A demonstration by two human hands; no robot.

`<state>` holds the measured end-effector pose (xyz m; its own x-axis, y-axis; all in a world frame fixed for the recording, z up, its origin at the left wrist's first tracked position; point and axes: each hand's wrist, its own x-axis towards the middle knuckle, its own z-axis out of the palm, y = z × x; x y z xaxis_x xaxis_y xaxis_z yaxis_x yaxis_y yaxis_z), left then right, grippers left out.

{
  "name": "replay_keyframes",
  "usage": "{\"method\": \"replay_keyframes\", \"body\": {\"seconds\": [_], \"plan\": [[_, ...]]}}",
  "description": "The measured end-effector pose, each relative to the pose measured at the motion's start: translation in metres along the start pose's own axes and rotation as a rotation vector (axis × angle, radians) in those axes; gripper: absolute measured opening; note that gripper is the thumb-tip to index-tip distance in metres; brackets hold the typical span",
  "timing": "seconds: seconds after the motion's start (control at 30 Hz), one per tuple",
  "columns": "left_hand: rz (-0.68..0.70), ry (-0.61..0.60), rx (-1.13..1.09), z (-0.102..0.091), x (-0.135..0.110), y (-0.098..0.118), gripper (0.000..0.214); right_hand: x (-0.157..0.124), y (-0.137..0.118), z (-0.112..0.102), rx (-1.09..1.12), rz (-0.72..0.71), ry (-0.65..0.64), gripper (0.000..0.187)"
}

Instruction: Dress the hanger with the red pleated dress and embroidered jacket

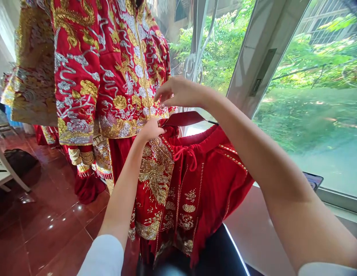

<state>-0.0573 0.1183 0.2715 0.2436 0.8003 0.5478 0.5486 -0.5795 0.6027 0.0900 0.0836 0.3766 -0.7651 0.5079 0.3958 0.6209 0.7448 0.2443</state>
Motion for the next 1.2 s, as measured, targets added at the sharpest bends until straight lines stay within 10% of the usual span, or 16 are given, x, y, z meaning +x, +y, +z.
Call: {"method": "replay_keyframes", "body": {"seconds": [0.2, 0.37, 0.73, 0.87, 0.97, 1.2], "plan": [[-0.015, -0.109, -0.024, 0.002, -0.003, -0.006, 0.019, -0.075, -0.011, 0.051, -0.119, 0.194, -0.076, 0.034], [-0.027, -0.087, -0.009, 0.003, -0.004, -0.006, 0.016, -0.083, 0.007, 0.096, -0.204, 0.218, -0.112, 0.040], [0.033, -0.046, 0.061, 0.004, -0.005, -0.007, 0.026, -0.115, 0.027, 0.065, -0.448, 0.173, -0.073, 0.033], [0.205, 0.181, 0.250, 0.007, -0.016, -0.004, 0.046, -0.114, 0.030, 0.061, -0.494, 0.103, -0.103, 0.035], [0.333, 0.332, 0.478, 0.021, -0.034, 0.009, 0.032, -0.109, 0.028, 0.057, -0.506, 0.104, -0.145, 0.031], [0.276, 0.173, 0.721, 0.074, -0.049, 0.034, 0.029, -0.106, 0.019, 0.057, -0.455, 0.084, -0.124, 0.029]]}}
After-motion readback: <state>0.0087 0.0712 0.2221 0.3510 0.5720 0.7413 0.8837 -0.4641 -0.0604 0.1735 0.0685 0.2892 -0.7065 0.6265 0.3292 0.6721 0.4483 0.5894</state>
